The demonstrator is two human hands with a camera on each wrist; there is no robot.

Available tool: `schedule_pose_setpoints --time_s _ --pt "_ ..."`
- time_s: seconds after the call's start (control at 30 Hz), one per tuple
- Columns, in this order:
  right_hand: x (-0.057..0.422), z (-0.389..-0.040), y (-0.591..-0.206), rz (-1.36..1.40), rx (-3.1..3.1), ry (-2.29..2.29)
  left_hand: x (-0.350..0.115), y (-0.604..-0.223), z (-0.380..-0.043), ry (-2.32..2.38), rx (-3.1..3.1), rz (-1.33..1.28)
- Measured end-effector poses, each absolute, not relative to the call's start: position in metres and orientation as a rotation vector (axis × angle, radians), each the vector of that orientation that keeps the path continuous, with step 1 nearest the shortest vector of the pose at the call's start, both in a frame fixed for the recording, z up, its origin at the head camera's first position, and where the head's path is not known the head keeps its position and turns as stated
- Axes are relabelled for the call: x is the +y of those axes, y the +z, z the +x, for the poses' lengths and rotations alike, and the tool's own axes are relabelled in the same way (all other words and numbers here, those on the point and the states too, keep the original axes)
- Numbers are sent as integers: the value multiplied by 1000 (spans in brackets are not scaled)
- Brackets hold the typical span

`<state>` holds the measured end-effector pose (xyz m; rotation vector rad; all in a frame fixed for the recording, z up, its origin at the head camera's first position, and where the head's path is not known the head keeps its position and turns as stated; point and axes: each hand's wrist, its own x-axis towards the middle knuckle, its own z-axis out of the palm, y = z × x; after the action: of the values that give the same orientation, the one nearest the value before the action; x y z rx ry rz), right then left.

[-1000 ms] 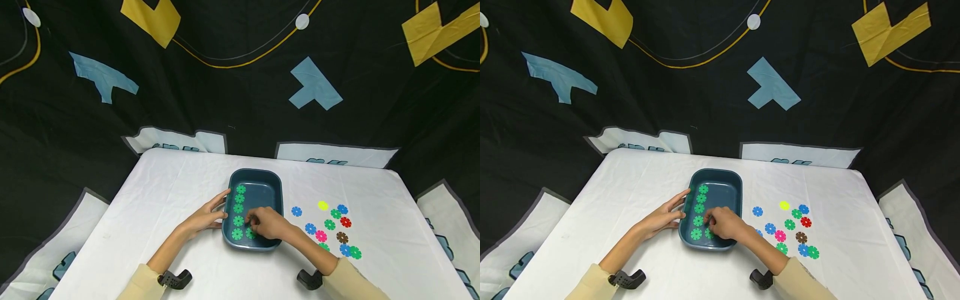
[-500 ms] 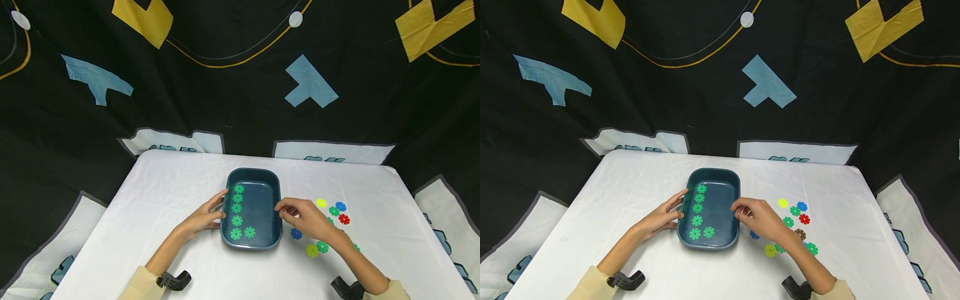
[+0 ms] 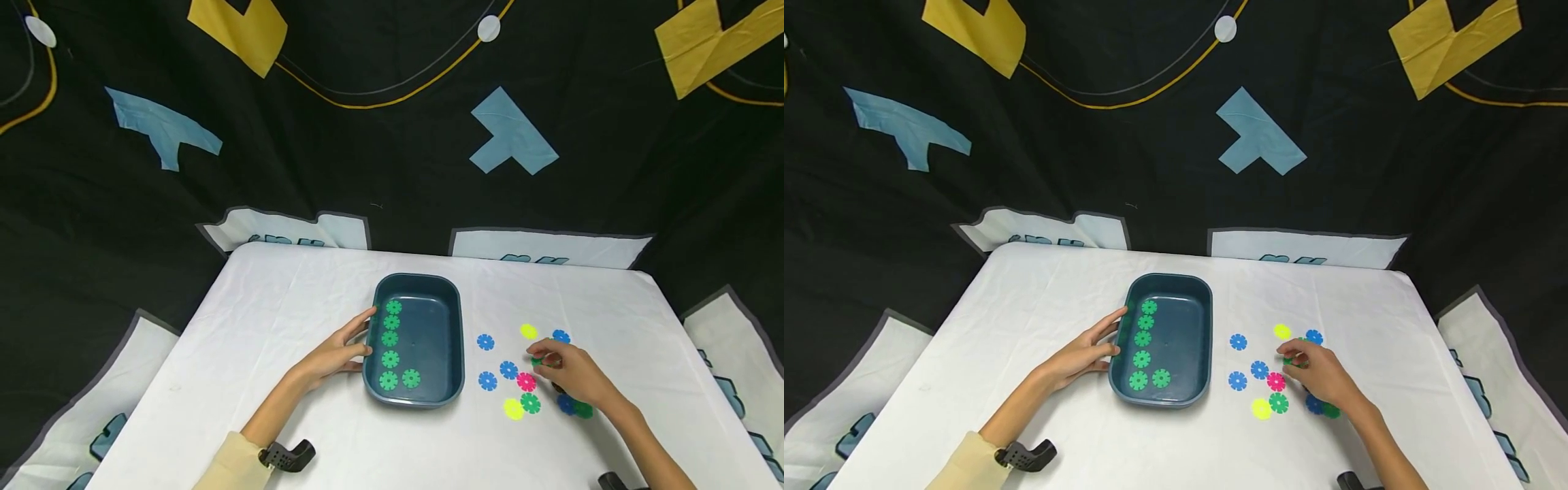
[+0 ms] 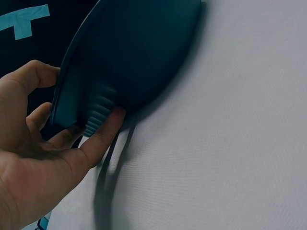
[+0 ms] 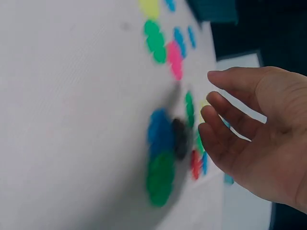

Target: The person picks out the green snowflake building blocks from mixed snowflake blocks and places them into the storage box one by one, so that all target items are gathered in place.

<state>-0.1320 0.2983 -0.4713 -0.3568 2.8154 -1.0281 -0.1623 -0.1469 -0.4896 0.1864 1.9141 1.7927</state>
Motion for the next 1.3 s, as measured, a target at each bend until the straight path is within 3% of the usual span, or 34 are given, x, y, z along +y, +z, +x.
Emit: schedule_pose_setpoints --time_s 0.3,0.7,1.0,1.3 --pt "318 -135 -493 -200 2799 -979 -146 -491 -163 1783 1921 187" --pt "316 -137 -492 -236 2843 -956 -146 -492 -162 1788 1915 182" --pt "309 -139 -477 -314 2860 -1019 -147 -494 -163 1779 1927 177" --pt "268 -150 -449 -426 2843 -1143 -148 -492 -163 1777 1933 176"
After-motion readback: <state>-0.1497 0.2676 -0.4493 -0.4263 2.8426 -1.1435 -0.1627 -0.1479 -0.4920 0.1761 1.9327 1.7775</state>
